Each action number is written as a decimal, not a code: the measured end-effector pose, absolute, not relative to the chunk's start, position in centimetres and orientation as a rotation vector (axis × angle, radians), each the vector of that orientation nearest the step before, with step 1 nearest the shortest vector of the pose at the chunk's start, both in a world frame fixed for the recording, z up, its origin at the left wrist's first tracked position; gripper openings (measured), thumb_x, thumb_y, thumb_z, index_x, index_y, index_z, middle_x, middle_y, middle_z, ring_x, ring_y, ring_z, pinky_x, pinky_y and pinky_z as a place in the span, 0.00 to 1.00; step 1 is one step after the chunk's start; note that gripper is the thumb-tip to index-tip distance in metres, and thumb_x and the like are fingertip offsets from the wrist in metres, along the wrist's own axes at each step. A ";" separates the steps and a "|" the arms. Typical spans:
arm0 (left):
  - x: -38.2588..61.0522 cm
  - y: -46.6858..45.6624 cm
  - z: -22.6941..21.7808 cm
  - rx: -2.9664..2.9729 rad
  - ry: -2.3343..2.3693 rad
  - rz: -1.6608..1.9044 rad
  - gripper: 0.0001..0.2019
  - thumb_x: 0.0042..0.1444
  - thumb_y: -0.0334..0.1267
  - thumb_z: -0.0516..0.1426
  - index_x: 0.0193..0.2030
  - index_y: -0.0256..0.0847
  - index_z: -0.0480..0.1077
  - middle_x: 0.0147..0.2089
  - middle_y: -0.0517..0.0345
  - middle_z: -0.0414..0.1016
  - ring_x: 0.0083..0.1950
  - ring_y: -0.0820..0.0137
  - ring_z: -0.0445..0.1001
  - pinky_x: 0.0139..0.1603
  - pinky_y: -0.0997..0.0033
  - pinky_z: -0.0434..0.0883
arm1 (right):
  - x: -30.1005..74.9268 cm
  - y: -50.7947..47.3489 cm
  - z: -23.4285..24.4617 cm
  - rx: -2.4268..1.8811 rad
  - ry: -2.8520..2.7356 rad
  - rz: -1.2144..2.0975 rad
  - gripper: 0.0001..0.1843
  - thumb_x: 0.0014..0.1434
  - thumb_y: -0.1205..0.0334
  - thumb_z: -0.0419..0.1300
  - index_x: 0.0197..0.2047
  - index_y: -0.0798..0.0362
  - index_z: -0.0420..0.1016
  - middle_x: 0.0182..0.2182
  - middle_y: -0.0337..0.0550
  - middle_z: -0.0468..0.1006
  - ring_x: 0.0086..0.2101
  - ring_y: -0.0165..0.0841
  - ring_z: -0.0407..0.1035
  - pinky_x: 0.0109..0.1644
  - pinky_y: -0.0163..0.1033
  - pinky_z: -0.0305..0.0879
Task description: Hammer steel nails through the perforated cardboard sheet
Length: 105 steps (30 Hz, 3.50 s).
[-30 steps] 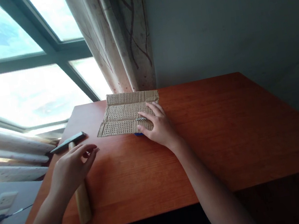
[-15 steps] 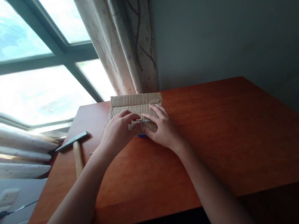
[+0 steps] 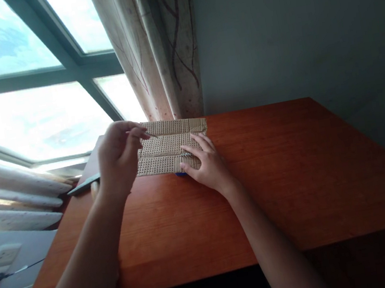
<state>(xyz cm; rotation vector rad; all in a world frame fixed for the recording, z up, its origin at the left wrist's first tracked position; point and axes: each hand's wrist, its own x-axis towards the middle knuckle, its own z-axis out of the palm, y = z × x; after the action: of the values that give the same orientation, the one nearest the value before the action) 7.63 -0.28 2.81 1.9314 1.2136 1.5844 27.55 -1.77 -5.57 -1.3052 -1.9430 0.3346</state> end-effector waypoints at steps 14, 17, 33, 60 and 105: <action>-5.4 -7.5 -3.8 2.270 1.943 0.536 0.10 0.61 0.46 0.56 0.40 0.45 0.75 0.35 0.60 0.79 0.32 0.68 0.74 0.33 0.68 0.66 | 27.6 -1.7 -5.8 -1.274 -1.928 0.335 0.24 0.59 0.53 0.64 0.58 0.50 0.77 0.67 0.49 0.63 0.68 0.47 0.51 0.72 0.56 0.52; -5.6 -7.7 -4.7 2.255 2.047 0.379 0.12 0.61 0.47 0.55 0.43 0.45 0.75 0.38 0.57 0.81 0.36 0.63 0.77 0.34 0.67 0.65 | 27.6 -1.7 -5.8 -1.273 -1.927 0.334 0.24 0.59 0.53 0.64 0.57 0.50 0.77 0.67 0.49 0.63 0.68 0.47 0.51 0.72 0.56 0.52; -2.2 -6.4 -1.2 2.400 1.969 0.910 0.07 0.62 0.40 0.57 0.39 0.42 0.76 0.31 0.61 0.76 0.27 0.73 0.70 0.32 0.72 0.65 | 27.6 -1.8 -5.6 -1.281 -1.926 0.340 0.24 0.59 0.53 0.64 0.57 0.49 0.77 0.67 0.49 0.63 0.68 0.47 0.52 0.71 0.57 0.52; 8.5 -0.2 0.1 2.359 1.204 1.143 0.07 0.64 0.36 0.56 0.40 0.39 0.75 0.39 0.54 0.75 0.37 0.71 0.72 0.40 0.70 0.70 | 27.5 -1.7 -5.8 -1.285 -1.951 0.345 0.26 0.60 0.48 0.62 0.60 0.48 0.75 0.68 0.48 0.61 0.68 0.47 0.51 0.71 0.58 0.52; 6.0 -3.1 1.9 2.458 1.447 0.876 0.08 0.62 0.38 0.57 0.42 0.41 0.77 0.36 0.56 0.78 0.32 0.72 0.73 0.33 0.73 0.67 | 27.5 -1.9 -5.6 -1.293 -1.959 0.365 0.24 0.60 0.51 0.62 0.59 0.46 0.75 0.68 0.45 0.61 0.69 0.47 0.49 0.72 0.59 0.51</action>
<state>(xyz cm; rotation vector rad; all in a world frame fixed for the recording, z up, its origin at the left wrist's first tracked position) 5.98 -3.10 1.92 2.4585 1.4474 0.8757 27.52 -1.89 -5.58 -1.2927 -1.9593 0.3650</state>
